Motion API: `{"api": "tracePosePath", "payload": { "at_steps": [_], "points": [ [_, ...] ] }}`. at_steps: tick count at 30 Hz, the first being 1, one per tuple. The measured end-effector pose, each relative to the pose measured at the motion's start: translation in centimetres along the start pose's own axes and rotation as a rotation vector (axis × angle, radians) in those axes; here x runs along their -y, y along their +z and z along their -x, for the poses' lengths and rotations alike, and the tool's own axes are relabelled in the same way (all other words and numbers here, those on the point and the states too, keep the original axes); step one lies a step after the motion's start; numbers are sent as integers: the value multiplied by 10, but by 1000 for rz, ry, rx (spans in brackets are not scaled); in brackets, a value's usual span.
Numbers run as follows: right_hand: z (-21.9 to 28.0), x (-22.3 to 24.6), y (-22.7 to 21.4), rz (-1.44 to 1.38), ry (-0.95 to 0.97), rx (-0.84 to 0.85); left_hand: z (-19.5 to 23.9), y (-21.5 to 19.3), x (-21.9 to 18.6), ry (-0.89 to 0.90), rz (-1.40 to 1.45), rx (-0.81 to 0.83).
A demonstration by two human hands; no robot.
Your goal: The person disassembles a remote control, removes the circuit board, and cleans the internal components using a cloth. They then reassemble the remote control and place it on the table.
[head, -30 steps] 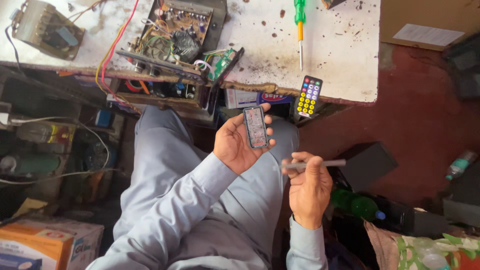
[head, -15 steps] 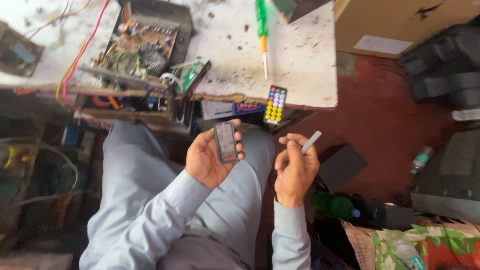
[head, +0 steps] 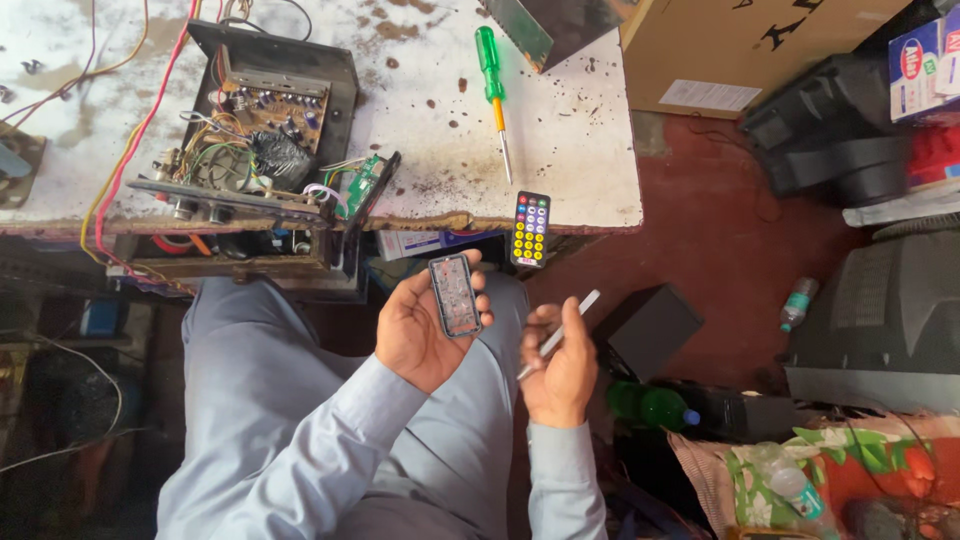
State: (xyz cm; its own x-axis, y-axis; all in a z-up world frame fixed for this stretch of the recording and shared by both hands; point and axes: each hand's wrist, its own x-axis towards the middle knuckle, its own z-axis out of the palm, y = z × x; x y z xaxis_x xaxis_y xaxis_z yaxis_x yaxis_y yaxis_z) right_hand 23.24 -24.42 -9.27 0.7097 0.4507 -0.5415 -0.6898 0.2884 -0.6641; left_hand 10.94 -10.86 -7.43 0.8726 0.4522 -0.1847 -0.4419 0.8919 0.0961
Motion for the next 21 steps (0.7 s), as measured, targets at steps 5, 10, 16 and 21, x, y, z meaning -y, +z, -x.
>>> {"api": "tracePosePath", "payload": {
  "at_steps": [5,10,16,21],
  "points": [
    [2,-40,-21,-178,144,-14,-7,2,-3,7,0,-1],
    [17,-31,-30,-17,-96,159,-7,-3,-2,56,-54,-32],
    [43,12,9,167,-613,420,-5,-2,3,53,-83,-21],
    [61,13,46,678,-994,290,0,1,7,51,-107,-7]
  ]
}}
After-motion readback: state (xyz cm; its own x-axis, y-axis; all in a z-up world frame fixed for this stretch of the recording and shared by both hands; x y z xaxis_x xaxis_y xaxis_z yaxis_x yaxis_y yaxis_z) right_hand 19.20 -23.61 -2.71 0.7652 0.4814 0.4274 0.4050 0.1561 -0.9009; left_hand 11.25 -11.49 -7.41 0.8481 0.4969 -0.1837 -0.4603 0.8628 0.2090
